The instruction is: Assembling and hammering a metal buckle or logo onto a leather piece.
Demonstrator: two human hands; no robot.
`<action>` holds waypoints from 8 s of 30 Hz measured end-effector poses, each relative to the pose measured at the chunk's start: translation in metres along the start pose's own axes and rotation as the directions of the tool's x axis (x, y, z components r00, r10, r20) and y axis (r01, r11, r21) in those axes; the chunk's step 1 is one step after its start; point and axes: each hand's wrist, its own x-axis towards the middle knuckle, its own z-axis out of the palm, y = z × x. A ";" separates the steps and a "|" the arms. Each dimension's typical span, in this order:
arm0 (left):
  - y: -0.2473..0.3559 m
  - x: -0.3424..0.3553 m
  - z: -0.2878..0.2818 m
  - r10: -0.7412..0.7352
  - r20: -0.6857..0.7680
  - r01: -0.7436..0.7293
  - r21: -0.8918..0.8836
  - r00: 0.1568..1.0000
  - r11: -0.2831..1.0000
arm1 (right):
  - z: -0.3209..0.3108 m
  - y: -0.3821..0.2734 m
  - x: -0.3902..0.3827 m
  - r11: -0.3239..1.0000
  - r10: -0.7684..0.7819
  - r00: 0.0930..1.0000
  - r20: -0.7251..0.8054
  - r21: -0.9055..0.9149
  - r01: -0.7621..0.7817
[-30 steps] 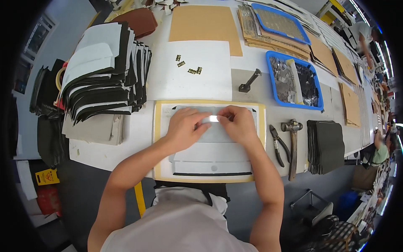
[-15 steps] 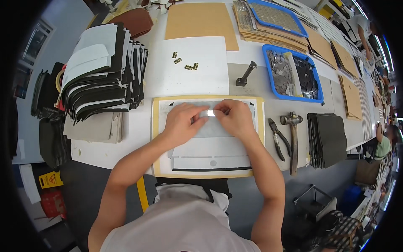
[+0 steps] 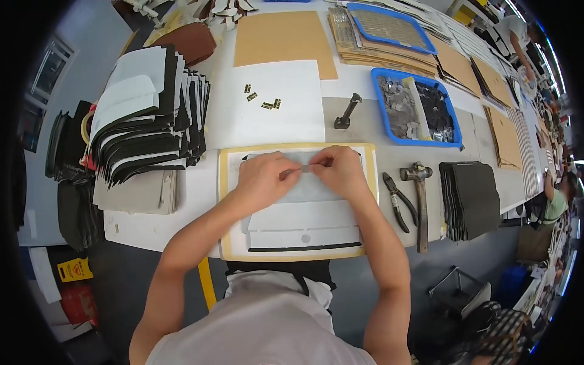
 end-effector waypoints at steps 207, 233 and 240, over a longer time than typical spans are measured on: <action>-0.007 0.004 0.014 0.121 -0.091 -0.146 -0.369 0.988 0.918 | -0.160 0.053 -0.160 0.825 0.346 0.885 -0.311 -0.348 -0.445; -0.016 0.000 0.013 0.141 -0.121 -0.172 -0.305 0.983 0.937 | -0.146 -0.203 -0.132 0.881 -0.443 0.822 -0.359 -0.005 0.473; -0.013 0.007 0.025 0.209 -0.165 -0.253 -0.318 0.964 0.914 | -0.123 -0.140 -0.129 0.693 -0.255 0.960 0.114 -0.671 0.263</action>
